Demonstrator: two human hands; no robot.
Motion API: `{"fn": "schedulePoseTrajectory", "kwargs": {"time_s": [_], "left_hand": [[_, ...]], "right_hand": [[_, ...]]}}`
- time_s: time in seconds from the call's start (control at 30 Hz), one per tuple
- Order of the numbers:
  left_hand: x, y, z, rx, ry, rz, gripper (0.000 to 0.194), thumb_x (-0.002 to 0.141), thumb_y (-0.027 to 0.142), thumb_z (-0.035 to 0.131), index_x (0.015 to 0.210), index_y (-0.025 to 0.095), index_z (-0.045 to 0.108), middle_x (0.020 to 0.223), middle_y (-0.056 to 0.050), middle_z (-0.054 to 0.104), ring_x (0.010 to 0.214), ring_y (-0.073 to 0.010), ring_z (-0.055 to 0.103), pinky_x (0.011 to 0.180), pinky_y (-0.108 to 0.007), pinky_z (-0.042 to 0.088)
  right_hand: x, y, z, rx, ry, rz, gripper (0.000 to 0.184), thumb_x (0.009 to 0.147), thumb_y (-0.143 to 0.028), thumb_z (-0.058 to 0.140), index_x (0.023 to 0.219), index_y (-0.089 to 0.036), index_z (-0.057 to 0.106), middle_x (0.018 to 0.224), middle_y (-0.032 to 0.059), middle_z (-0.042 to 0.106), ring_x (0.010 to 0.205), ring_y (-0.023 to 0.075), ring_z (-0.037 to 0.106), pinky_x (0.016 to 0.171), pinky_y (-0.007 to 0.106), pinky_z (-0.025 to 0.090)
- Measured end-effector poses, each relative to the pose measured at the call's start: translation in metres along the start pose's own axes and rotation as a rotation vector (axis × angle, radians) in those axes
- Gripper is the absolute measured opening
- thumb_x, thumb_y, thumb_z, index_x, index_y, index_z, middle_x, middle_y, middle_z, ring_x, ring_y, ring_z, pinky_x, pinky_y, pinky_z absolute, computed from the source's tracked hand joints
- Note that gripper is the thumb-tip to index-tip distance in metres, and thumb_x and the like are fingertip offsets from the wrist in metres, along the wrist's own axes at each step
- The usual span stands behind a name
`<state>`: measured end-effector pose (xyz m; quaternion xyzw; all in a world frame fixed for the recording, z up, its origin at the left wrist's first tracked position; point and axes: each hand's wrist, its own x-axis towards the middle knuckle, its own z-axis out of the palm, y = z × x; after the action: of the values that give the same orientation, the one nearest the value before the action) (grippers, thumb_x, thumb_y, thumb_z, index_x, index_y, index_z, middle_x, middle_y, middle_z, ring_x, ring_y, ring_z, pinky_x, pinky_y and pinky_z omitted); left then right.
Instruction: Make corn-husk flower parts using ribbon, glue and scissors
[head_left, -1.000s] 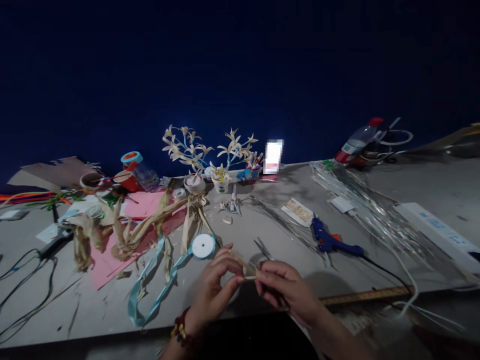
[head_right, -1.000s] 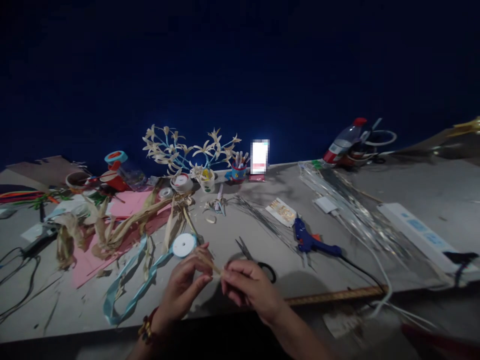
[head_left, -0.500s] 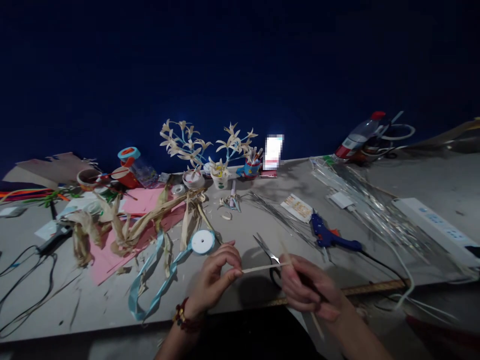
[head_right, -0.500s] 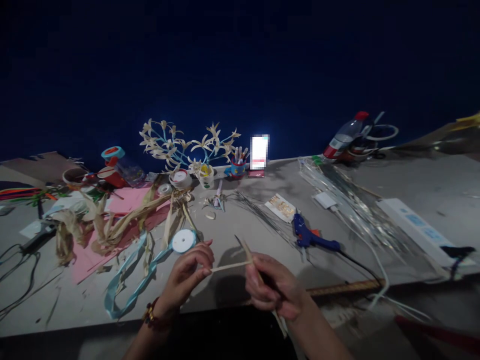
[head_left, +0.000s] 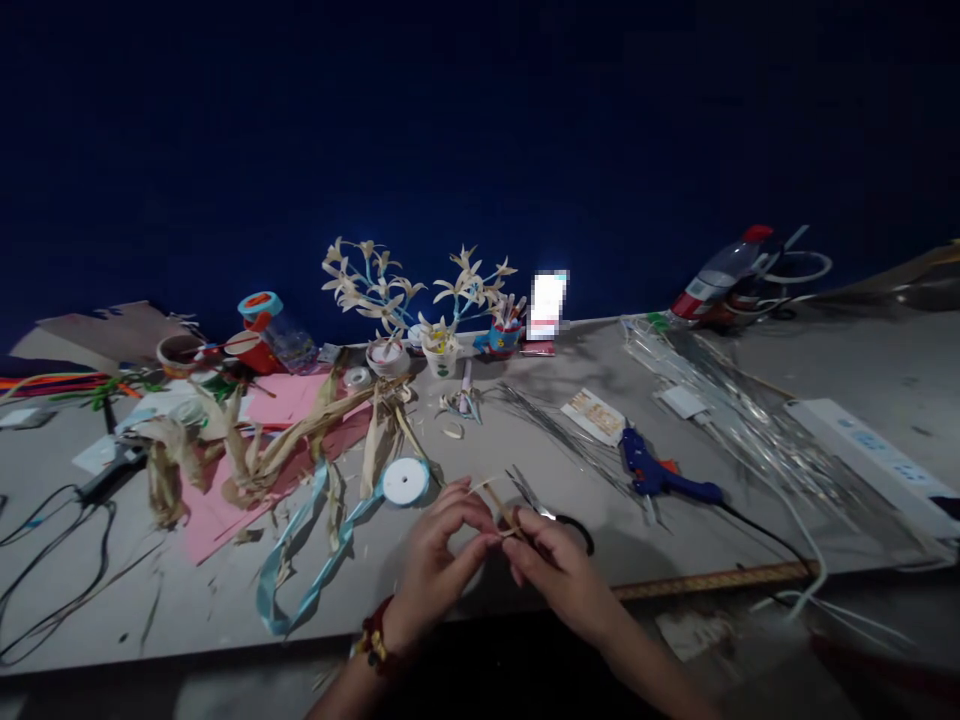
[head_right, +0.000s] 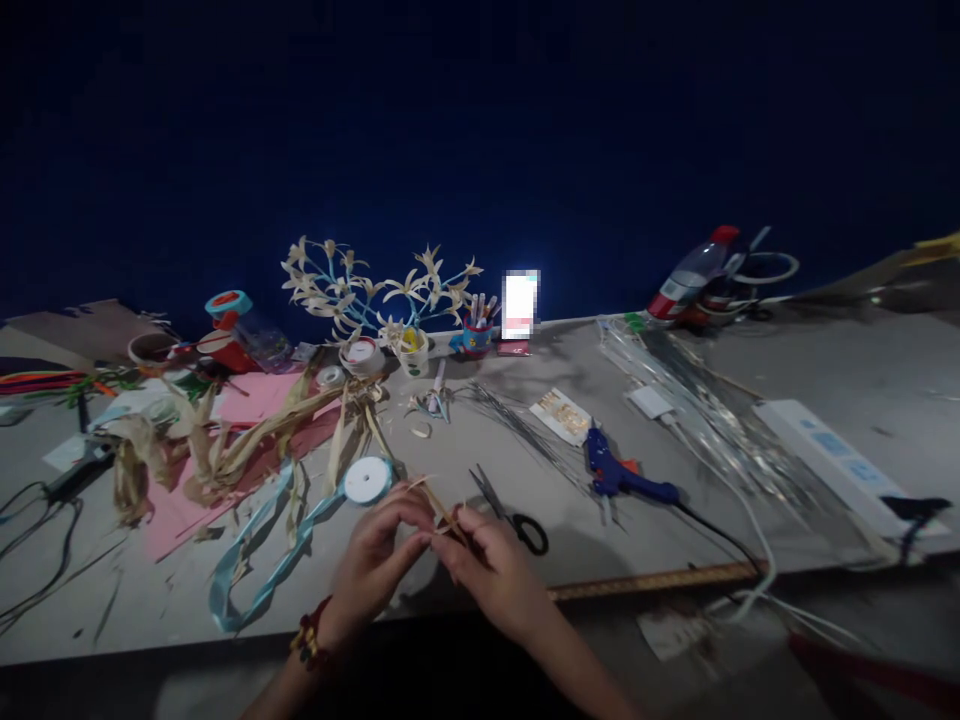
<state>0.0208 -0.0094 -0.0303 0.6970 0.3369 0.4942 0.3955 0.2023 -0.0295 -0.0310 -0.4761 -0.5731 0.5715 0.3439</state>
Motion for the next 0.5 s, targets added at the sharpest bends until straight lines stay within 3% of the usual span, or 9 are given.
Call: {"fn": "schedulePoseTrajectory", "kwargs": {"time_s": [0.13,0.2,0.37,0.5], "left_hand": [[-0.002,0.003,-0.001,0.050,-0.015,-0.010,0.005,0.093,0.017,0.063,0.088,0.020,0.062,0.087,-0.002,0.068,0.089,-0.0178,0.063,0.106,-0.042,0.041],[-0.003,0.002,-0.003,0.033,-0.033,-0.034,0.004,0.093,0.017,0.062,0.089,0.019,0.063,0.088,-0.003,0.067,0.090,-0.0181,0.063,0.103,-0.041,0.044],[-0.010,-0.005,-0.011,-0.062,-0.037,-0.102,0.006,0.094,0.019,0.061,0.090,0.018,0.065,0.089,-0.004,0.066,0.091,-0.0189,0.063,0.105,-0.043,0.042],[-0.010,-0.006,-0.013,-0.086,-0.007,-0.124,0.007,0.095,0.020,0.061,0.089,0.018,0.065,0.088,-0.004,0.065,0.090,-0.0188,0.063,0.104,-0.043,0.043]], "right_hand": [[0.002,-0.004,0.001,-0.146,0.012,-0.073,0.055,0.098,-0.065,0.043,0.067,-0.020,0.052,0.060,-0.0022,0.051,0.060,0.0135,0.049,0.061,0.027,0.037],[0.004,-0.004,-0.001,-0.070,-0.004,-0.062,0.059,0.096,-0.068,0.042,0.066,-0.020,0.054,0.058,-0.0022,0.050,0.057,0.0130,0.048,0.058,0.026,0.036],[0.006,-0.002,-0.007,0.249,0.016,0.152,0.057,0.088,-0.073,0.053,0.074,-0.018,0.060,0.059,-0.0029,0.052,0.048,0.0089,0.040,0.045,0.023,0.026],[0.004,-0.003,-0.009,0.263,0.035,0.173,0.060,0.087,-0.075,0.051,0.075,-0.017,0.060,0.058,-0.0032,0.050,0.048,0.0089,0.040,0.045,0.022,0.025]]}}
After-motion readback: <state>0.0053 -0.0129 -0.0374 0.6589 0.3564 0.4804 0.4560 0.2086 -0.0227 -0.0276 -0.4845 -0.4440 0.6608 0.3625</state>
